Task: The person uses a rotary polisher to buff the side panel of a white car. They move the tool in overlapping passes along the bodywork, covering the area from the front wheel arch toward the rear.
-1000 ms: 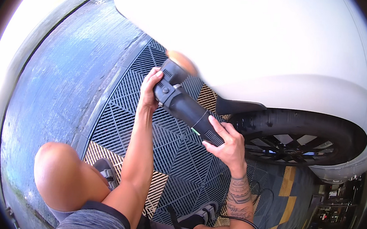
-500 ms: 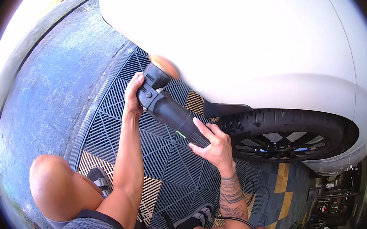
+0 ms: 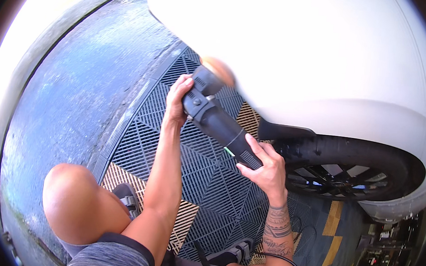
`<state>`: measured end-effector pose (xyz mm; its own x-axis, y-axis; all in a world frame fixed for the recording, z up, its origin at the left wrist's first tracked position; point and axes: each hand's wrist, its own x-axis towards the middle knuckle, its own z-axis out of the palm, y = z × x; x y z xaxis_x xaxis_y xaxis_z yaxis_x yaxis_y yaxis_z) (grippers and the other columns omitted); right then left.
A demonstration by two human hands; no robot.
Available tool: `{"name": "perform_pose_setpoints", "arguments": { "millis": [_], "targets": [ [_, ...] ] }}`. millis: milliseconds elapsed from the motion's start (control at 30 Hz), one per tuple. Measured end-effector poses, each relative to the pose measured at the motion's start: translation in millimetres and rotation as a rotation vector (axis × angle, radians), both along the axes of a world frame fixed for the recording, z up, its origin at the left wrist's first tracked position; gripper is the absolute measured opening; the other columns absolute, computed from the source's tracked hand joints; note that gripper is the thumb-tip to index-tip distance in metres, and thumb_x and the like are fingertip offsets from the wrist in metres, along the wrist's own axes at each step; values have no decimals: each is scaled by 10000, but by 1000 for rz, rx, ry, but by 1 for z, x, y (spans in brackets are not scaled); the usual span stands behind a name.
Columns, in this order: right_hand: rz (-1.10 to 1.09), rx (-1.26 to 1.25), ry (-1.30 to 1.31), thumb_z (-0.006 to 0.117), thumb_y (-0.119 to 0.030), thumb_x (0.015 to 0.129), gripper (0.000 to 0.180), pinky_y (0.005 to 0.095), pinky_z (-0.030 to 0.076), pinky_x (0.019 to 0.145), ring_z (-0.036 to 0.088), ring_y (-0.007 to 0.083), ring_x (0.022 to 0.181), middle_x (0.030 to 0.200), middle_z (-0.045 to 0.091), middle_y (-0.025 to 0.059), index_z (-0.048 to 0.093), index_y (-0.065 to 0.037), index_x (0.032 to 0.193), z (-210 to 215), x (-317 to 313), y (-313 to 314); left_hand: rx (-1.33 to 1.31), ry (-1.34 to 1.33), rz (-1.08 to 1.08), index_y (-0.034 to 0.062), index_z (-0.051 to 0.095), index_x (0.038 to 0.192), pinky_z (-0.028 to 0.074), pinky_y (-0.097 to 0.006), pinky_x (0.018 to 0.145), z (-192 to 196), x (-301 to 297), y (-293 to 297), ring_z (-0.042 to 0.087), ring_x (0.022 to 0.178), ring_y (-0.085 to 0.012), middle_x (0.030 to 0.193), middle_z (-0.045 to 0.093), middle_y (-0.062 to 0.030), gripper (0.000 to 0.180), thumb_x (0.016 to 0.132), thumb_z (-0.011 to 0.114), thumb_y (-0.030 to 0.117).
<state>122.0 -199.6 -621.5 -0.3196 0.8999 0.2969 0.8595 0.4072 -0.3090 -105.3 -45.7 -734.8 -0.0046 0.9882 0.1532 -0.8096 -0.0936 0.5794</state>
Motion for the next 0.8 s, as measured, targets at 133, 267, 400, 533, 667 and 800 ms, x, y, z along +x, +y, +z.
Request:
{"name": "perform_pose_setpoints", "arguments": {
  "millis": [133, 267, 400, 533, 667, 800],
  "targets": [
    [28, 31, 25, 850, -178, 620, 783, 387, 558, 628, 666, 292, 702, 884, 642, 135, 590, -206, 1357, -7, 0, 4, 1, -18, -26, 14, 578, 1124, 548, -263, 728, 4, -4, 0, 633, 801, -124, 934, 630, -59, 377, 883, 656, 294],
    [42, 31, 31, 851, -172, 616, 793, 393, 557, 637, 669, 303, 713, 889, 646, 141, 585, -205, 1362, -8, -1, 8, -16, -18, -8, 13, 570, 1087, 563, -268, 684, 3, -5, 3, 638, 754, -135, 906, 625, -75, 356, 881, 656, 291],
    [36, 20, 20, 849, -165, 615, 795, 400, 556, 652, 669, 311, 725, 899, 651, 145, 583, -204, 1364, -8, -5, 11, -14, -10, -2, 14, 567, 1063, 562, -266, 673, 3, -9, 5, 636, 735, -133, 892, 623, -77, 336, 884, 647, 288],
    [36, 12, 28, 847, -161, 614, 798, 398, 553, 667, 667, 307, 735, 900, 653, 141, 581, -202, 1366, -9, -9, 15, -27, -1, 10, 11, 570, 1063, 549, -253, 662, 4, -12, 9, 629, 717, -128, 886, 623, -80, 341, 888, 633, 296],
    [38, 15, 25, 848, -156, 610, 802, 391, 551, 673, 664, 295, 733, 887, 655, 132, 582, -199, 1365, -10, -13, 21, -57, 26, 26, 17, 581, 1106, 542, -271, 715, 2, -16, 13, 628, 785, -133, 917, 625, -71, 439, 860, 645, 374],
    [29, -5, 26, 850, -138, 601, 807, 386, 555, 678, 667, 279, 736, 880, 661, 126, 586, -195, 1361, -7, -24, 24, -69, 12, 83, -11, 579, 1149, 561, -290, 727, -3, -18, 20, 648, 790, -155, 952, 638, -101, 508, 848, 619, 397]
  ]
}}
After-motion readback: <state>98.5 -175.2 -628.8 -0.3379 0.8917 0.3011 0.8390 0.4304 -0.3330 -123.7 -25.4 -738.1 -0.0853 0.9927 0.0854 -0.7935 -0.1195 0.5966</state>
